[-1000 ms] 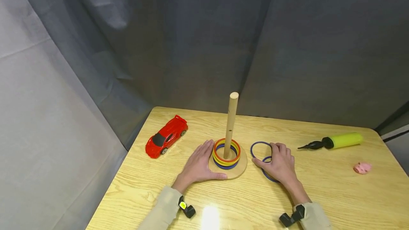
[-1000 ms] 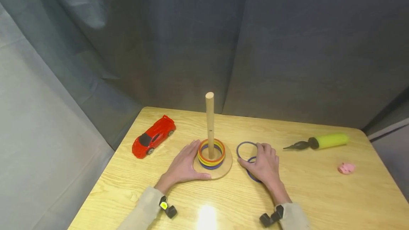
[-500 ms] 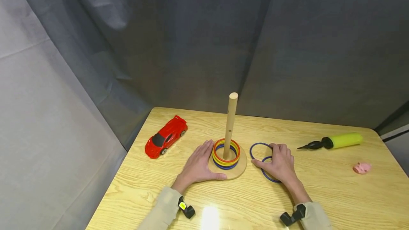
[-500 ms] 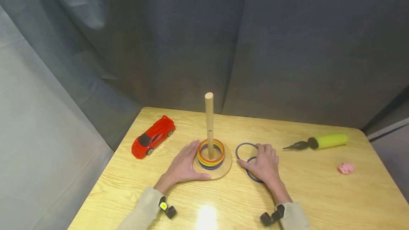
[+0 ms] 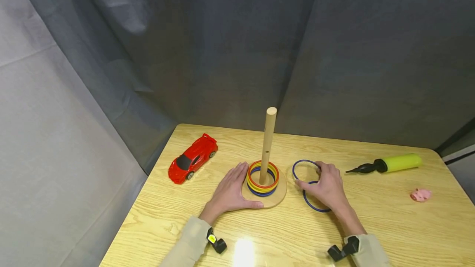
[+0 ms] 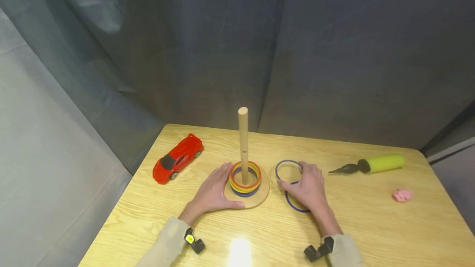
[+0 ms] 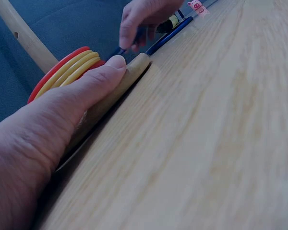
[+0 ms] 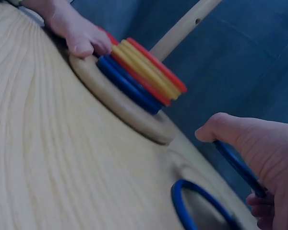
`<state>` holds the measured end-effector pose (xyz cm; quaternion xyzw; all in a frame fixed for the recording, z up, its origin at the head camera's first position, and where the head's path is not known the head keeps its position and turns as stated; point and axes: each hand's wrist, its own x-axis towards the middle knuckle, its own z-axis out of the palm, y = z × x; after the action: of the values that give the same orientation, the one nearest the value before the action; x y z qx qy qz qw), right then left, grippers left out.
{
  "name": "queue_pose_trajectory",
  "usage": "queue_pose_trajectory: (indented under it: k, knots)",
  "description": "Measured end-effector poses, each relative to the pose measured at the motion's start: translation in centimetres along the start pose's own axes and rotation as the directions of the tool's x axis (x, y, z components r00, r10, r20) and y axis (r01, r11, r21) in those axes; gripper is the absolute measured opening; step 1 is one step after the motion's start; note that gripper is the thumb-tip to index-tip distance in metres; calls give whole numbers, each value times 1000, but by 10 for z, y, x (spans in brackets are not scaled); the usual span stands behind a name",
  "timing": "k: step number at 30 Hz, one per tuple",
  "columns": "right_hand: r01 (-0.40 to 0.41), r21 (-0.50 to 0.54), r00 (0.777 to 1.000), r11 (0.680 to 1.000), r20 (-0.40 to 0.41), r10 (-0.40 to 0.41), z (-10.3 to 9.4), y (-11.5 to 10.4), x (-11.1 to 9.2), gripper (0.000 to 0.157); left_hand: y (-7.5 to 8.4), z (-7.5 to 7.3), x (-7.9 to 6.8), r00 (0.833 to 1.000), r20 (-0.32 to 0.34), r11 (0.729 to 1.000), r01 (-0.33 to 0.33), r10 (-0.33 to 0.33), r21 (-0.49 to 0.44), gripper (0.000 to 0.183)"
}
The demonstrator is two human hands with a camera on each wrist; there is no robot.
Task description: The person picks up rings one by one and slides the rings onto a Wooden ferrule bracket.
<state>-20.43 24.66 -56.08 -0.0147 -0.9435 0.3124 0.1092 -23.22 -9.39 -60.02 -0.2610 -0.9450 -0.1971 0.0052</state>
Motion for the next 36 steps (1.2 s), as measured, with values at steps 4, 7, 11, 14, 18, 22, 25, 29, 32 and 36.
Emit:
queue_pose_trajectory:
  k: [4, 7, 11, 14, 18, 22, 25, 29, 32, 36]
  knots:
    - [19, 23, 1000, 1000, -24, -19, -9, -11, 0, 100, 0, -1, 0, 1000, 4, 1000, 2, -2, 1, 142]
    - [48, 49, 998, 998, -50, -46, -15, -19, 0, 95, 0, -1, 0, 1000, 6, 1000, 5, -5, 1, 142]
    - [90, 61, 992, 994, -89, -85, -21, -31, -1, 90, 0, -2, 1, 1000, 7, 1000, 6, -6, 1, 141]
    - [116, 62, 988, 991, -106, -109, -26, -39, -3, 88, 1, -3, 0, 1000, 6, 1000, 3, -3, 2, 142]
    - [141, 83, 984, 987, -124, -130, -34, -50, -6, 86, 1, -3, 0, 1000, 1, 1000, 2, -2, 5, 141]
    - [155, 92, 981, 984, -131, -142, -42, -58, -6, 85, 2, -2, 0, 1000, 4, 1000, 8, -8, 4, 141]
    - [151, 93, 983, 984, -121, -140, -48, -63, -5, 85, 2, -1, 2, 1000, 9, 1000, 13, -13, 3, 142]
    - [141, 111, 986, 984, -103, -130, -59, -69, -4, 86, 3, -1, 3, 1000, 10, 1000, 14, -14, 0, 142]
    - [147, 121, 986, 982, -102, -135, -67, -73, -1, 86, 3, -1, 3, 1000, 10, 1000, 14, -14, -7, 143]
    - [165, 128, 982, 978, -117, -151, -76, -81, 3, 84, 1, 0, 2, 1000, 19, 1000, 24, -24, -4, 144]
